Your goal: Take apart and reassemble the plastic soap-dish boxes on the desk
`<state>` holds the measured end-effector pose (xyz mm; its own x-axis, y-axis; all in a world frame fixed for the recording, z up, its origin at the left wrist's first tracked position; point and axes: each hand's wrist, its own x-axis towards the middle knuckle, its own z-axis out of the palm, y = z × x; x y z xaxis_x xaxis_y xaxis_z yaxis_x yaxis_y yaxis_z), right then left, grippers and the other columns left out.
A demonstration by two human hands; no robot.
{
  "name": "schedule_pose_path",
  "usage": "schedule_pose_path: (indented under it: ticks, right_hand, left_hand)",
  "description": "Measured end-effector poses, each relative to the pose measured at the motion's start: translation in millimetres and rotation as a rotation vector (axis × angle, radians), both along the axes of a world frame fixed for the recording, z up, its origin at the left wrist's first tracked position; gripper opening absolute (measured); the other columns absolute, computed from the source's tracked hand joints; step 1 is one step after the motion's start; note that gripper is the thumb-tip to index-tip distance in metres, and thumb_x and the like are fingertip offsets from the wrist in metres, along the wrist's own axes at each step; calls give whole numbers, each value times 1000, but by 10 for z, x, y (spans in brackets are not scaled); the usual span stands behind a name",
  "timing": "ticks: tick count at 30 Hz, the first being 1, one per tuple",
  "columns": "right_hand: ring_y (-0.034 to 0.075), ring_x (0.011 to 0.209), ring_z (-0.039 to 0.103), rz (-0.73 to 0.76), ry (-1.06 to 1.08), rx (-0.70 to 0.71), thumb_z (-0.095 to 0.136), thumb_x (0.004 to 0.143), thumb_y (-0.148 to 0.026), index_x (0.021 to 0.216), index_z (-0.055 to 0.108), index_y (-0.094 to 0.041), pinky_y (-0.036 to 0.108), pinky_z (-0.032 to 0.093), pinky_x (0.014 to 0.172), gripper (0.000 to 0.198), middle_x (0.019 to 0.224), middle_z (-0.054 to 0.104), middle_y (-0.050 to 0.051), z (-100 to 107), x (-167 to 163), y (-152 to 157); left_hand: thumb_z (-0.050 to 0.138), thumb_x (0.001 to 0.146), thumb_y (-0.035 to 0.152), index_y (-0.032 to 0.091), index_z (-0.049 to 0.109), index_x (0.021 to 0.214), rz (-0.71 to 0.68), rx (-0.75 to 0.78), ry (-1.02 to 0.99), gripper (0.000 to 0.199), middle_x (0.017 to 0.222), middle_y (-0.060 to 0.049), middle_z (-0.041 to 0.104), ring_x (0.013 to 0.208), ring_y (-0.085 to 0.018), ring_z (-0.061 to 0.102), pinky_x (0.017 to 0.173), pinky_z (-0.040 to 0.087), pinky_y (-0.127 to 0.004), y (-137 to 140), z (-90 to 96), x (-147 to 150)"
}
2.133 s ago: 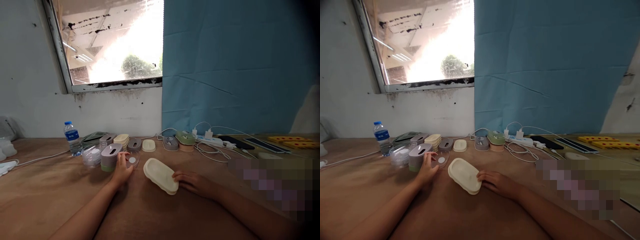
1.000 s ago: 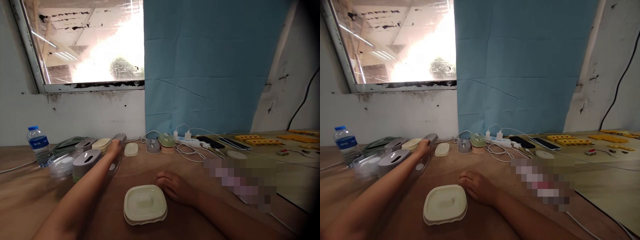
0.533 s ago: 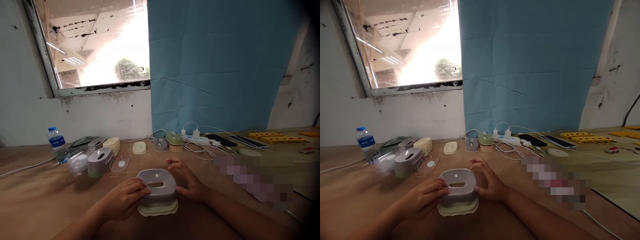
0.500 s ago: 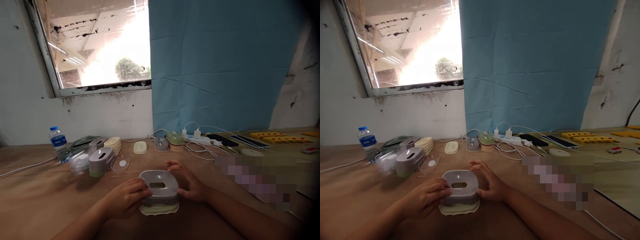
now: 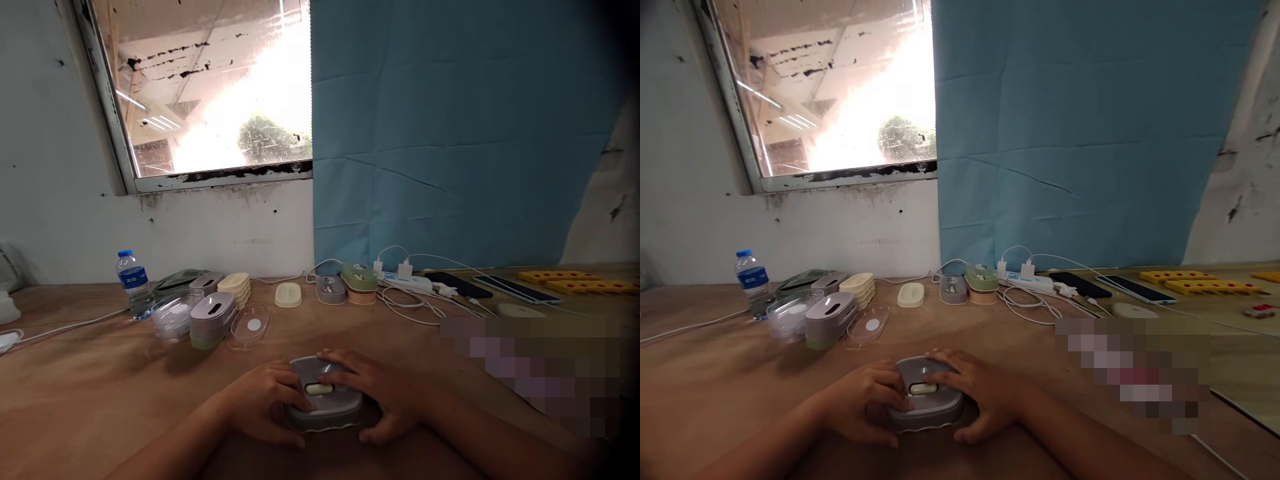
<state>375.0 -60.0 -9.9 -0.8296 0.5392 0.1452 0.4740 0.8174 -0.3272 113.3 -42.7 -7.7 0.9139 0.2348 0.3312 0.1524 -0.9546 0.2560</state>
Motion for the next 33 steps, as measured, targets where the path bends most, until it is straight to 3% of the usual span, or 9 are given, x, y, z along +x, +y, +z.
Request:
schedule_pose_path:
  ticks: [6, 15, 17, 22, 25, 27, 29, 31, 33]
  right_hand:
    - [32, 127, 23, -4, -5, 6, 66, 60, -37, 129, 36, -25, 47, 26, 99, 76, 140, 24, 11, -5, -5, 3]
    - [30, 126, 26, -28, 1, 61, 64, 64, -35, 124, 43, -23, 46, 28, 99, 65, 139, 27, 12, -74, 12, 26]
    - [30, 125, 27, -22, 24, 60, 64, 63, -34, 123, 45, -23, 45, 28, 98, 64, 138, 29, 12, -72, 14, 23]
    - [30, 123, 31, -28, 50, 68, 65, 62, -34, 119, 47, -23, 44, 30, 97, 61, 136, 32, 12, -77, 18, 26]
    - [31, 119, 35, -41, 46, 102, 66, 59, -36, 117, 49, -23, 46, 32, 95, 62, 133, 35, 13, -55, 25, 27]
    - [32, 116, 37, -35, 38, 122, 66, 59, -41, 115, 50, -23, 47, 31, 94, 61, 130, 38, 13, -29, 31, 23]
    - [32, 116, 37, -33, 54, 133, 63, 62, -44, 118, 48, -22, 48, 30, 95, 62, 129, 39, 13, -9, 33, 13]
    - [30, 118, 36, -70, 118, 154, 59, 67, -44, 123, 41, -22, 46, 30, 96, 63, 130, 38, 12, -10, 24, -4]
    - [27, 120, 35, -167, 213, 207, 55, 73, -39, 127, 33, -22, 44, 31, 97, 61, 131, 37, 12, -32, 2, -26]
  left_hand:
    - [60, 68, 45, 20, 62, 95, 2, -25, -23, 37, 86, -7, 64, 81, -19, 57, 76, 41, -30, 10, -21, -3]
    - [46, 80, 27, 19, 60, 100, 38, -59, -77, 25, 93, -8, 62, 86, -18, 55, 82, 41, -31, 41, -14, -32]
    - [44, 81, 23, 19, 59, 101, 148, -15, -129, 25, 95, -9, 60, 88, -18, 54, 82, 41, -31, 113, 9, -90]
    - [47, 73, 13, 20, 57, 102, 610, 13, -259, 32, 105, -10, 56, 99, -21, 51, 88, 39, -35, 487, -71, -372]
    - [52, 67, 12, 17, 61, 89, 762, -89, -201, 25, 93, -10, 61, 90, -23, 55, 84, 42, -37, 698, -190, -520]
    - [51, 70, 16, 17, 61, 76, 789, -134, -191, 12, 81, -8, 62, 81, -22, 58, 77, 44, -35, 765, -230, -553]
    - [50, 75, 23, 18, 58, 75, 783, -219, -292, 10, 80, -6, 63, 80, -21, 59, 75, 45, -33, 762, -211, -523]
    - [50, 78, 32, 17, 54, 80, 737, -447, -509, 16, 90, -6, 62, 86, -20, 59, 77, 46, -33, 700, -146, -447]
    - [52, 78, 38, 16, 51, 83, 601, -763, -754, 23, 96, -6, 61, 87, -19, 60, 78, 46, -34, 601, -68, -353]
